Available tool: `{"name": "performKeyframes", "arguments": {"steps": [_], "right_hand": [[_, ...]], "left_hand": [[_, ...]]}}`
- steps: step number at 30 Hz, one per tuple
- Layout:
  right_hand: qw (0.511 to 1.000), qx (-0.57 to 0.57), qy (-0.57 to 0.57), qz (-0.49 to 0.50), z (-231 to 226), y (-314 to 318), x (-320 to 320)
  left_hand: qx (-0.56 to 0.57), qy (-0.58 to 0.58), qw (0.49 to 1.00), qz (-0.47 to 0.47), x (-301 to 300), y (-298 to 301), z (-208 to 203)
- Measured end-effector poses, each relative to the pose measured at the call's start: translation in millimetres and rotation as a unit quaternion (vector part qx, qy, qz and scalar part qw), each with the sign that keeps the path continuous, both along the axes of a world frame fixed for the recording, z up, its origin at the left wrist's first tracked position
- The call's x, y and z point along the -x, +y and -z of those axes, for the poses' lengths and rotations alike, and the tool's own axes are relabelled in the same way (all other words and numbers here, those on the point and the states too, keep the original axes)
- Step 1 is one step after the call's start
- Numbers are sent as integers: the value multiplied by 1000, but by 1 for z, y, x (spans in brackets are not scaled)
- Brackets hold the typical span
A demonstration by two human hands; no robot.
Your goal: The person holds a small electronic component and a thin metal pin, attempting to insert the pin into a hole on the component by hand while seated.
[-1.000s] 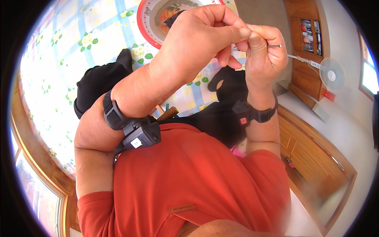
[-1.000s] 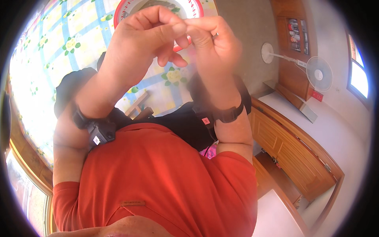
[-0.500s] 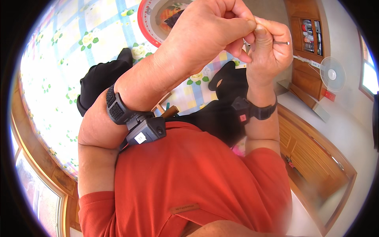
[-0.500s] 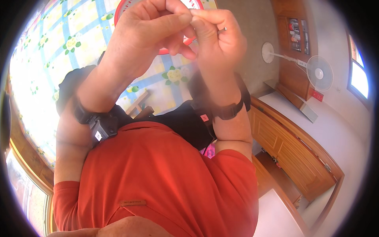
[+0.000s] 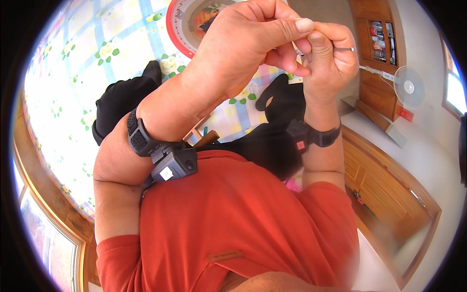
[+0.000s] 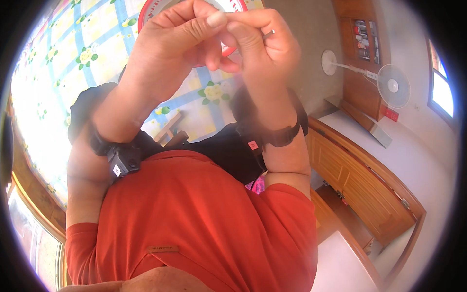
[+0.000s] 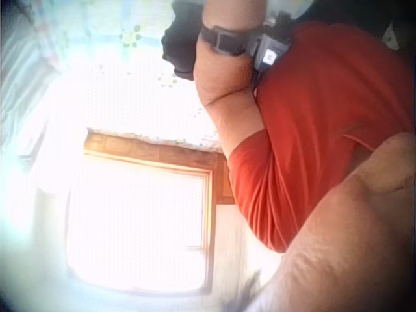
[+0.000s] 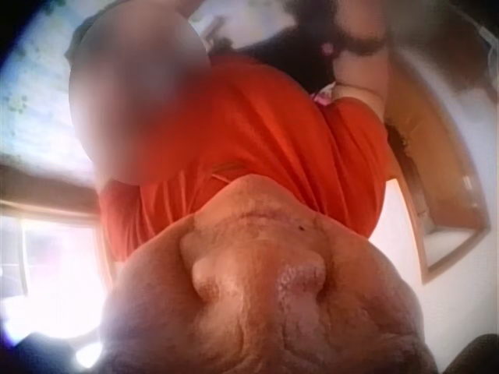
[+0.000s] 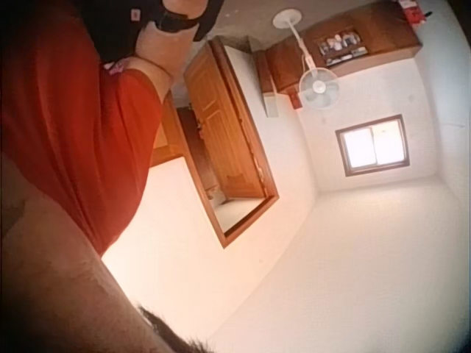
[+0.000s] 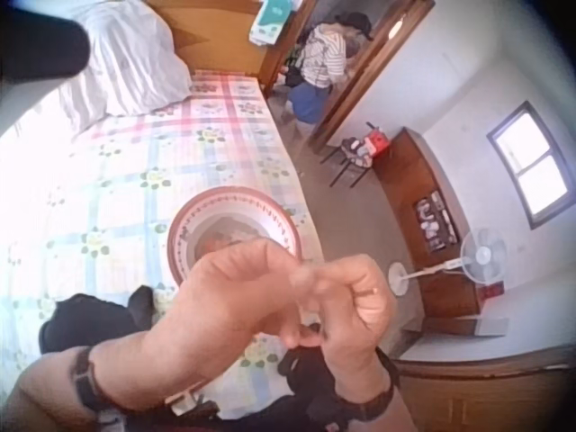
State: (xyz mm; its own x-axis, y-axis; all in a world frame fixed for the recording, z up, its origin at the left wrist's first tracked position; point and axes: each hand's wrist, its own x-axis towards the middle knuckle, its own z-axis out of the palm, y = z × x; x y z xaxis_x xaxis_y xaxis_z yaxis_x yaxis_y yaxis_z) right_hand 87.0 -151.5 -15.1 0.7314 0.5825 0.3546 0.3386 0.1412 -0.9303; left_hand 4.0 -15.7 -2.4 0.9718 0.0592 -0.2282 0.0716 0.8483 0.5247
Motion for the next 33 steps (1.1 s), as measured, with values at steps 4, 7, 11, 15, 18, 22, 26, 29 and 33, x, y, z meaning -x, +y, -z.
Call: {"name": "performKeyframes", "arguments": {"steps": [4,7,11,15,18,22,26,29,33], "right_hand": [[1000,-12,-24,7,5,2,-1],[998,-18,-60,16,7,4,-2],[997,-16,-75,27,8,6,0],[998,-53,-19,18,9,7,1],[998,-46,-41,10,8,5,-2],[998,-64,16,21,1,3,0],[998,-30,-34,50,2,4,0],[992,-4,-105,71,7,2,-5],[984,34,-154,88,9,-2,-10]], "left_hand": [[-22,-4,1000,3,1,1,-2],[-27,-36,999,-17,2,-1,-1],[-12,-61,997,-40,1,-5,4],[-46,-80,995,-46,-2,-7,13],[-95,-85,991,-31,-6,-10,24],[-83,-71,994,-27,-3,-8,10],[-105,-64,992,-21,-2,-6,16],[-126,-63,990,-12,-1,-4,15],[-144,-53,988,-5,0,-1,12]]}}
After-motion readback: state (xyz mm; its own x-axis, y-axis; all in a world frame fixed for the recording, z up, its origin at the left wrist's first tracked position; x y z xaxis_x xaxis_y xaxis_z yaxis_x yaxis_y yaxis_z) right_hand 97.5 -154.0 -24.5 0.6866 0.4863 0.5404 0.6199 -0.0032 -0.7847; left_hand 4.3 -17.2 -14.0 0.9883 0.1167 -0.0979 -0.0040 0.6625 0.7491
